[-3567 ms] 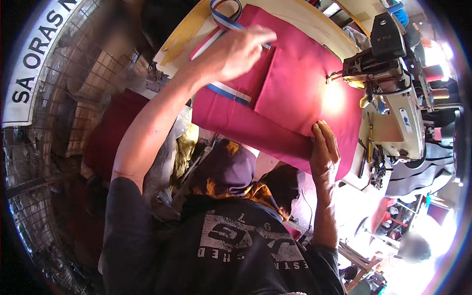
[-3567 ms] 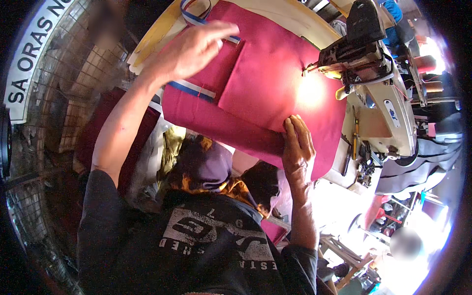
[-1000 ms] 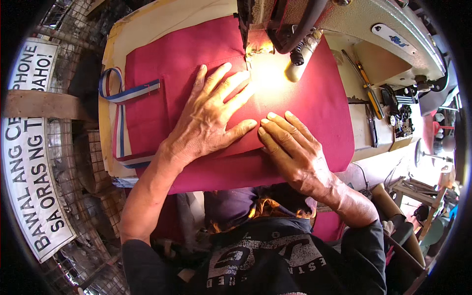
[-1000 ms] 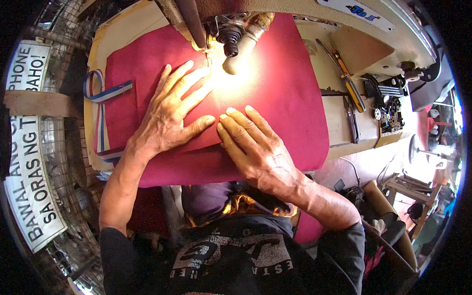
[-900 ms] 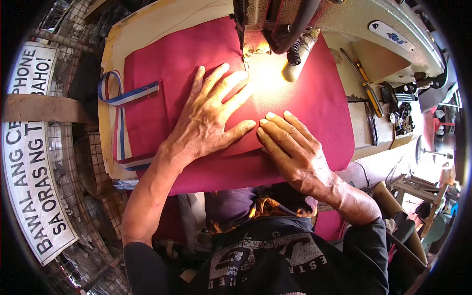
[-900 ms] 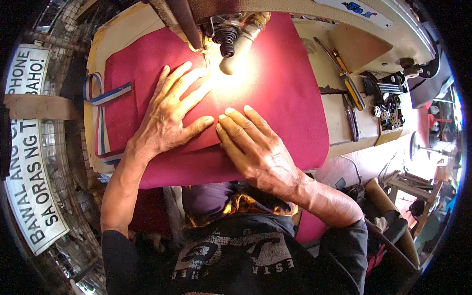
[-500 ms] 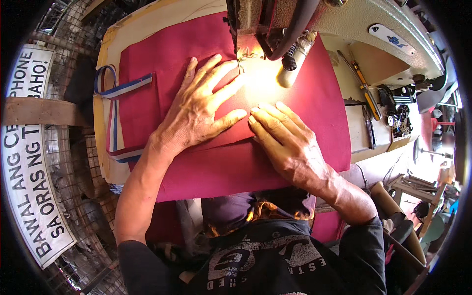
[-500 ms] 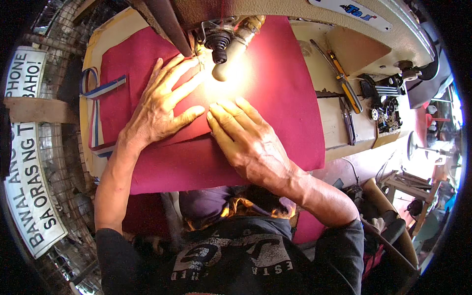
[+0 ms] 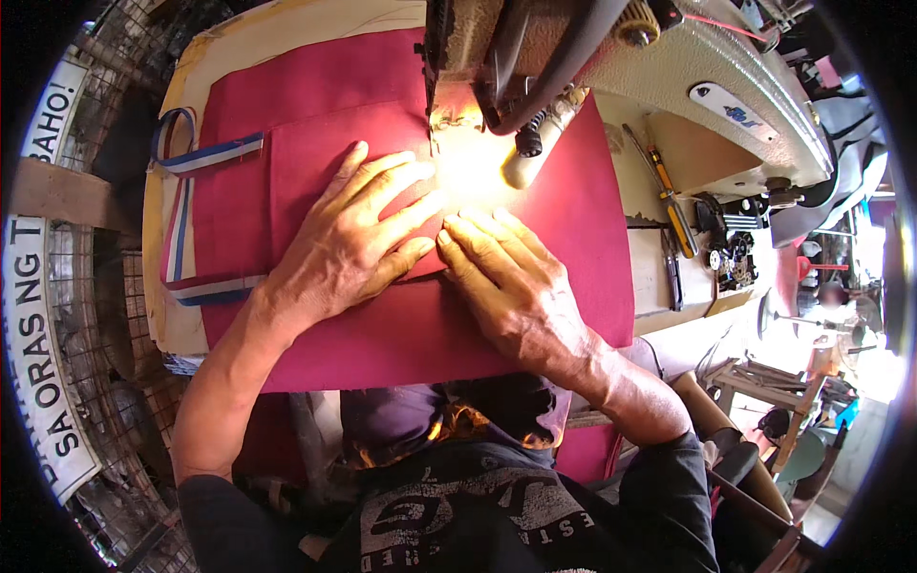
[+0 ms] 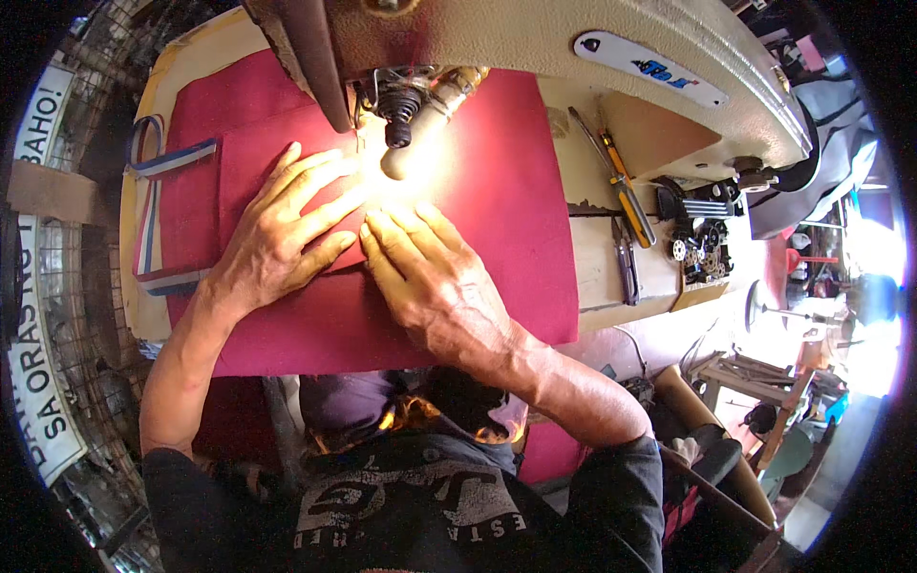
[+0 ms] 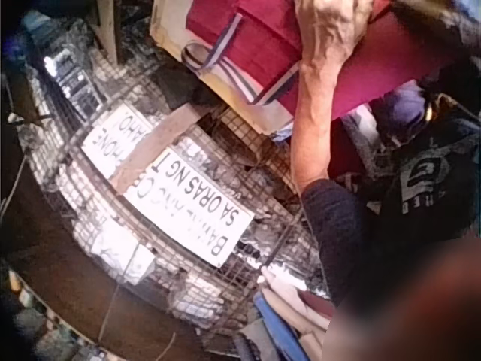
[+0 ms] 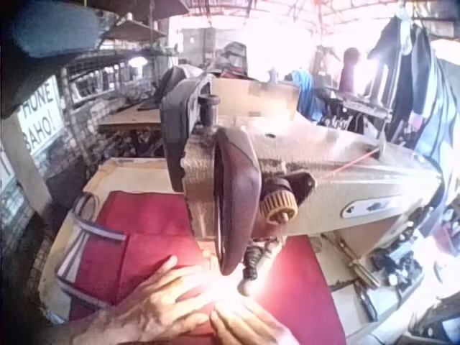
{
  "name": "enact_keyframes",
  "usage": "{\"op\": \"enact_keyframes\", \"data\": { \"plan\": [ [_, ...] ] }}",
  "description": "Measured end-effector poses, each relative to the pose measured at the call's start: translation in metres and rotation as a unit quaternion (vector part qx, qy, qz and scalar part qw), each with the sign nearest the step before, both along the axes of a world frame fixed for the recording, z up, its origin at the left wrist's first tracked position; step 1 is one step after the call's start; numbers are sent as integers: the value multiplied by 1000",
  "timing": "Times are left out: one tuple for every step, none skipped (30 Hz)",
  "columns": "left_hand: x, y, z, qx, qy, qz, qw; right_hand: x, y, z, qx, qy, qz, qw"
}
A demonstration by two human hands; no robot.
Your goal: Sewing a pocket and straps onto a pink bag using an industrial sewing machine.
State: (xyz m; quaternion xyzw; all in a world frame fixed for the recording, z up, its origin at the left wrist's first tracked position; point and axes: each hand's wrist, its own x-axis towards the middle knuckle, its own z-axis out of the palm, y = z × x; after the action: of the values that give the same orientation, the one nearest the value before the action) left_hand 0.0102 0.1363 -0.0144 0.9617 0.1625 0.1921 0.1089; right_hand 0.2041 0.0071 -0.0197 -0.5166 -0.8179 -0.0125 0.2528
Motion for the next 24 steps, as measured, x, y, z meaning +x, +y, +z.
{"op": "enact_keyframes", "data": {
  "plan": [
    [0,5,-4,9,-1,-2,1000,0,4,-2,2,0,2,1000],
    [0,10,-7,18,0,-5,1000,0,8,-4,-3,6,3,1000],
    [1,13,-7,18,0,-4,1000,1,12,-4,-8,13,3,1000],
    [1,16,-8,17,-4,-9,1000,1,14,-4,-8,14,4,1000],
    [1,17,-8,16,-7,-13,1000,0,17,-4,8,22,-7,1000],
    [1,18,-9,15,-5,-13,1000,0,19,-6,22,31,-18,999],
    [1,19,-10,15,-8,-13,1000,0,20,-6,20,33,-19,999],
    [0,19,-12,15,-10,-12,1000,0,20,-8,19,37,-19,999],
    [2,19,-11,17,-8,-17,1000,1,19,-6,20,35,-21,999],
    [4,18,-11,21,-9,-16,1000,3,18,-5,21,33,-22,999],
    [7,17,-10,25,-9,-15,1000,7,16,-6,3,22,-9,1000],
    [6,17,-10,26,-2,-15,1000,7,17,-7,4,30,-9,1000],
    [5,17,-9,20,-2,-14,1000,7,17,-5,1,23,-2,1000],
    [5,18,-8,15,-2,-13,1000,7,17,-4,-3,15,5,1000],
    [5,19,-8,16,1,-16,1000,8,19,-4,7,1,8,1000],
    [5,21,-8,10,-4,-15,1000,7,22,-4,9,4,6,1000],
    [5,23,-8,4,-10,-15,1000,7,25,-5,7,19,-7,1000],
    [7,26,-10,5,-10,-17,1000,7,26,-3,4,30,-19,999],
    [9,29,-13,18,-22,-20,999,6,26,-4,-2,35,-24,999],
    [10,31,-14,31,-34,-23,999,7,27,-2,-2,34,-25,999],
    [9,32,-14,30,-32,-24,999,8,29,-4,2,39,-25,999],
    [8,32,-12,25,-19,-19,999,8,30,-6,6,43,-24,999],
    [7,32,-11,21,-5,-14,1000,8,32,-6,5,44,-23,999],
    [6,32,-11,18,-5,-13,1000,7,34,-4,4,57,-21,998]
  ]
}}
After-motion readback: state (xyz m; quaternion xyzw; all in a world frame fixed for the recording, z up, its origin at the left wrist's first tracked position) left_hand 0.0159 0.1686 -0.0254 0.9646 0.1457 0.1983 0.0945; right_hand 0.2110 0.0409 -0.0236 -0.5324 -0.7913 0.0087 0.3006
